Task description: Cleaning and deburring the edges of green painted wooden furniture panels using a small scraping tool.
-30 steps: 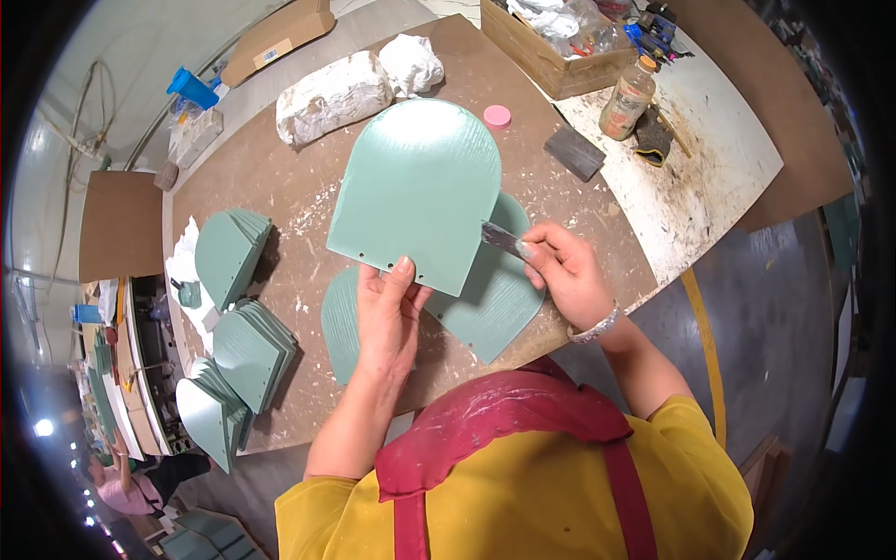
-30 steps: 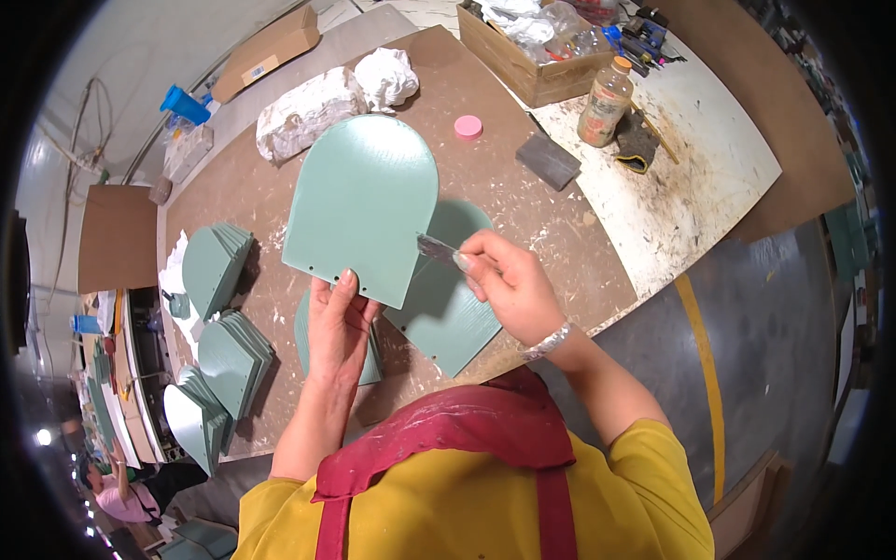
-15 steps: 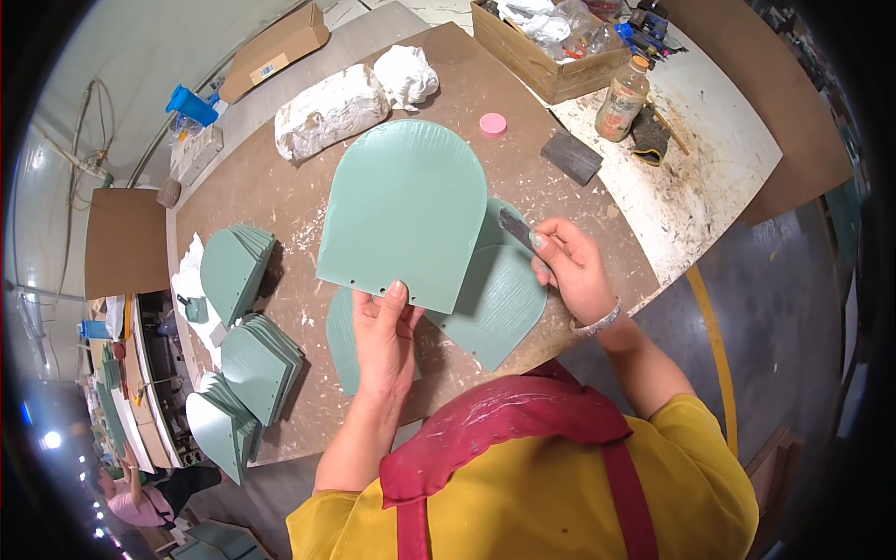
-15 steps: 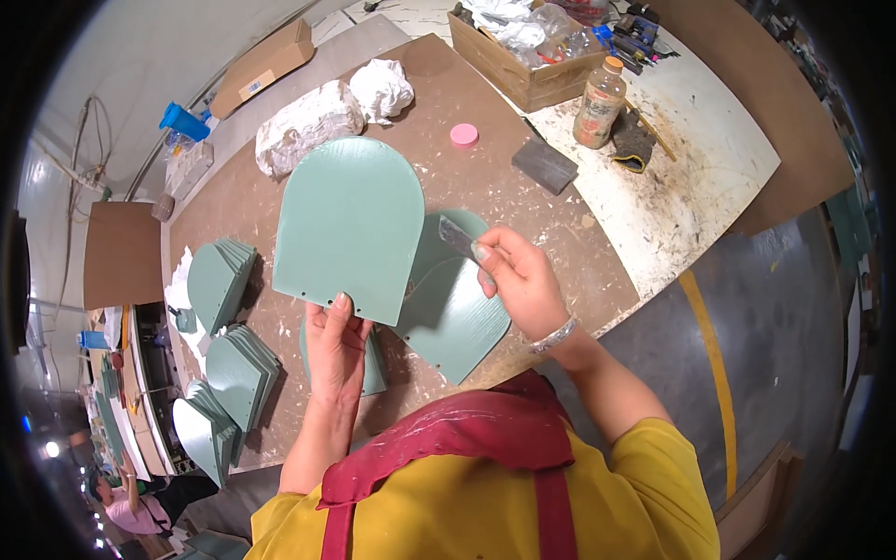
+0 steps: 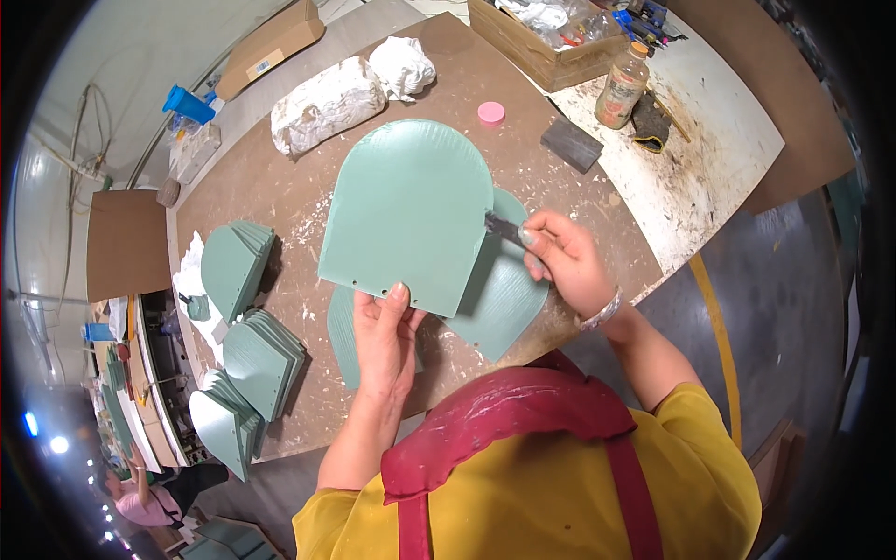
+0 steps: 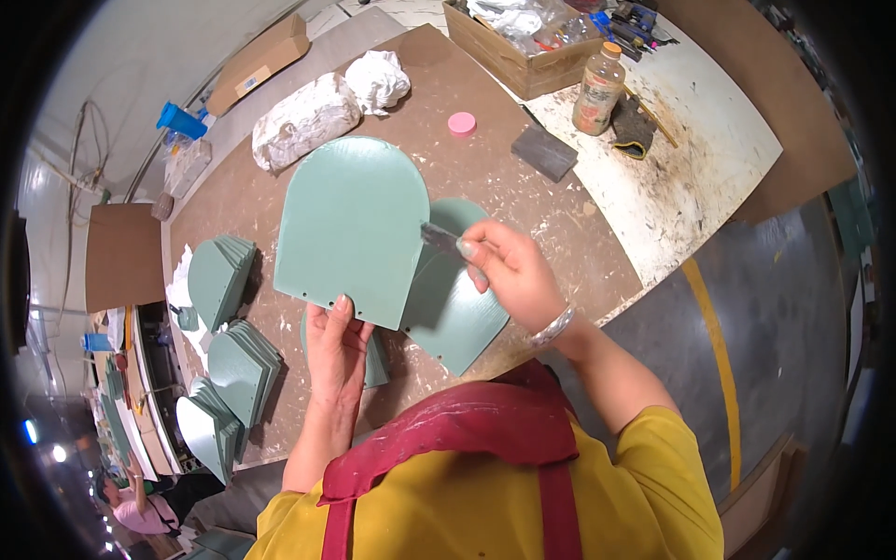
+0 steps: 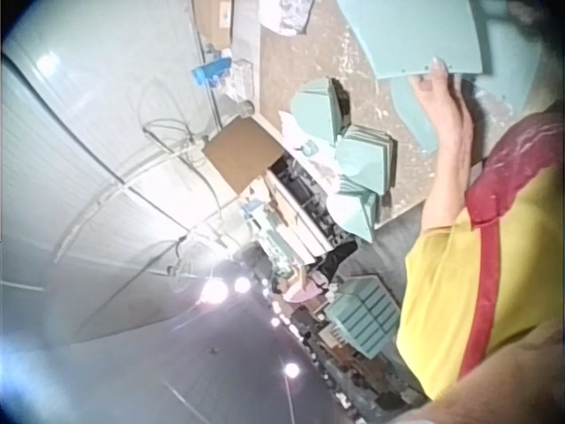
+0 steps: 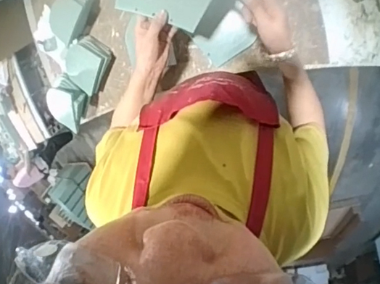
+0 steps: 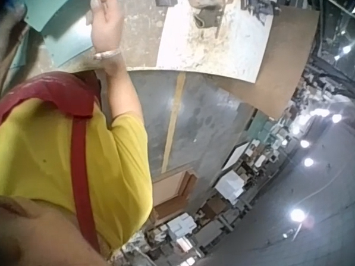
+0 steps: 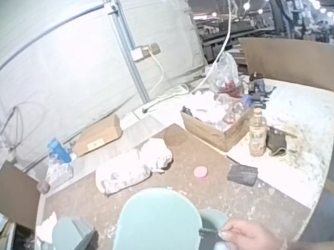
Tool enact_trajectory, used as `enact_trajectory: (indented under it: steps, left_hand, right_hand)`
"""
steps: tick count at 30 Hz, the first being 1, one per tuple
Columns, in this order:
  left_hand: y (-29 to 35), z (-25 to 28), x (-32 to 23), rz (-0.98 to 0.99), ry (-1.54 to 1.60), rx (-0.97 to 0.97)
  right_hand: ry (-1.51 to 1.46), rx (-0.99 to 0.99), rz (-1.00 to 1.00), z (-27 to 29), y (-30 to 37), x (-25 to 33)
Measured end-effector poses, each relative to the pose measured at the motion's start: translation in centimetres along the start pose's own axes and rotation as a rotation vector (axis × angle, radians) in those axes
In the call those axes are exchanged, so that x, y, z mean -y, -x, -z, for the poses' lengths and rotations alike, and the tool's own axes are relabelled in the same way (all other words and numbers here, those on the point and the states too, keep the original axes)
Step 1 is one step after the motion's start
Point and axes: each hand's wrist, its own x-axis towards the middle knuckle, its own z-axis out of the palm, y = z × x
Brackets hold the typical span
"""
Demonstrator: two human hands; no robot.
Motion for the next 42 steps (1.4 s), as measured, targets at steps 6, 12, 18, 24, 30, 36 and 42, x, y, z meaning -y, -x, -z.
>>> enact_trajectory:
  steps: [6,12,18,24,30,36,42]
  left_hand:
    - [0.2,0.4,-0.2,0.019,0.0,0.007]
    - [0.4,0.7,-0.2,0.007,-0.027,0.002]
    - [0.4,0.8,-0.4,0.013,-0.026,-0.004]
    - [0.5,1.1,-0.5,0.024,-0.018,-0.002]
    - [0.7,1.1,-0.5,0.039,-0.001,-0.009]
    - [0.4,1.3,-0.3,0.041,0.009,0.012]
    - [-0.7,2.1,-2.1,-0.021,-0.029,-0.062]
  right_hand:
    - [0.003,0.048,0.034,0.9,-0.2,0.9]
    - [-0.026,0.037,-0.018,1.8,-0.7,0.0]
    - [-0.022,0.086,-0.07,0.8,-0.6,0.5]
    - [-0.076,0.119,-0.033,0.9,-0.4,1.0]
    - [-0.073,0.167,-0.113,0.9,0.5,0.4]
    - [-0.117,0.132,-0.08,0.6,0.2,1.0]
    - [0.001,0.2,-0.091,1.4,0.0,-0.5]
